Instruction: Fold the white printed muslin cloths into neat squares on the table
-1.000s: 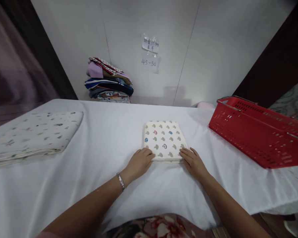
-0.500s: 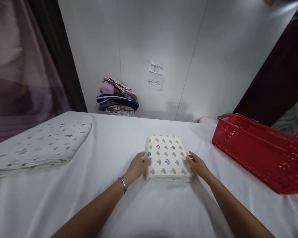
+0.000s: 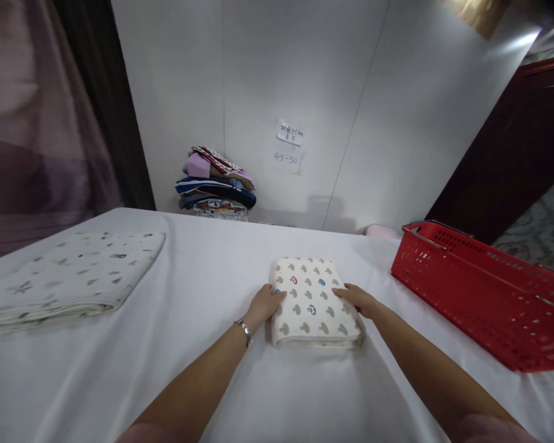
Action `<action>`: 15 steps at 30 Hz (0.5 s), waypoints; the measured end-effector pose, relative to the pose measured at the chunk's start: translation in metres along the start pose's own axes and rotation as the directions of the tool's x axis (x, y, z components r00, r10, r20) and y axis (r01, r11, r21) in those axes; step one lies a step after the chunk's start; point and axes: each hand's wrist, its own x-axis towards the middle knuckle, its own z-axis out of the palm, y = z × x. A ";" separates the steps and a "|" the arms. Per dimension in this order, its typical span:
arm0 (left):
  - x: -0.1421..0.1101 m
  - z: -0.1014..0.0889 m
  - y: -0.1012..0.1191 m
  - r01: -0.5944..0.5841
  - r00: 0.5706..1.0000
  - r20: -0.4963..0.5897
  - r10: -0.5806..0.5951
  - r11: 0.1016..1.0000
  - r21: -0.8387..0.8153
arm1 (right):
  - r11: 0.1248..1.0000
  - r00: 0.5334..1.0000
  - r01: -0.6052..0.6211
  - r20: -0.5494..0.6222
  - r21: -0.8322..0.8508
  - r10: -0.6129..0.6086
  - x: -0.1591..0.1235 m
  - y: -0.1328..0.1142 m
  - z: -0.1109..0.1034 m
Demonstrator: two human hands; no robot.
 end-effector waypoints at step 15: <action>0.002 0.001 -0.009 -0.032 0.999 -0.004 0.032 0.999 0.004 | 0.975 0.969 0.222 0.116 -0.026 -0.217 -0.011 -0.007 0.004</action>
